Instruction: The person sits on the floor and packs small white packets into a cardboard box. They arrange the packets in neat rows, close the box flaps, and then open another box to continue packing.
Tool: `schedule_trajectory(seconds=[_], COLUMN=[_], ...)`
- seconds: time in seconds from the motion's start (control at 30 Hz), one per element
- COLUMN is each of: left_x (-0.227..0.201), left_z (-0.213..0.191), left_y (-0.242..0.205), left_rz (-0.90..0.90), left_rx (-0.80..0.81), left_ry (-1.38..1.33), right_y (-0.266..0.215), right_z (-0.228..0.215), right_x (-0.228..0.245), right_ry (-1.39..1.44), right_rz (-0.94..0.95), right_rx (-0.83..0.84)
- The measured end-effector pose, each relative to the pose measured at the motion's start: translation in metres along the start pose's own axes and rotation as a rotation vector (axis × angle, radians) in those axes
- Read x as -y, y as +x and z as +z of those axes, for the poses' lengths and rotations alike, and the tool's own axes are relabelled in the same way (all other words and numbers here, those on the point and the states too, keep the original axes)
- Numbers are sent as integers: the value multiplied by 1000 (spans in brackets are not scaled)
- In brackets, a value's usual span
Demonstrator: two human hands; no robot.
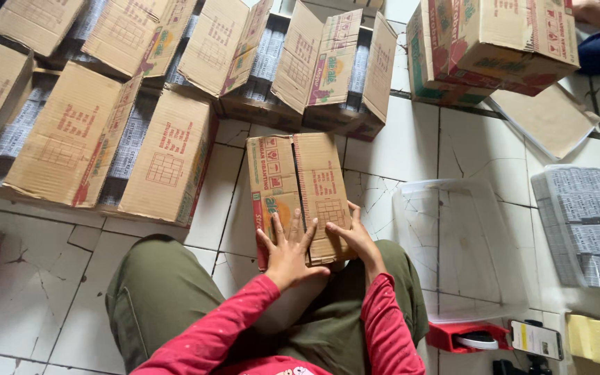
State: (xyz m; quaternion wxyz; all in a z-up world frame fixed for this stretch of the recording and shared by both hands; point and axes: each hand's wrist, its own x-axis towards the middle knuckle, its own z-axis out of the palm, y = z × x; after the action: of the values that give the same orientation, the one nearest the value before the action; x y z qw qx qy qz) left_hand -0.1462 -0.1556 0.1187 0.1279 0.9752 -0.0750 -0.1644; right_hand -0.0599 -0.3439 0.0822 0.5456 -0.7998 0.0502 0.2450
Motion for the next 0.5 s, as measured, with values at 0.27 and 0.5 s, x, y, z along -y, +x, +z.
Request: schedule_trajectory(seconds=[0.27, 0.5], left_x=[80, 210], left_z=[17, 2], left_y=[7, 6], left_rz=[114, 99], left_rx=[-224, -264], left_ry=[198, 211], right_y=[20, 79], right_z=[78, 207], right_x=[-4, 7], right_ry=[366, 459], right_rz=[-248, -373], right_rx=[-50, -170])
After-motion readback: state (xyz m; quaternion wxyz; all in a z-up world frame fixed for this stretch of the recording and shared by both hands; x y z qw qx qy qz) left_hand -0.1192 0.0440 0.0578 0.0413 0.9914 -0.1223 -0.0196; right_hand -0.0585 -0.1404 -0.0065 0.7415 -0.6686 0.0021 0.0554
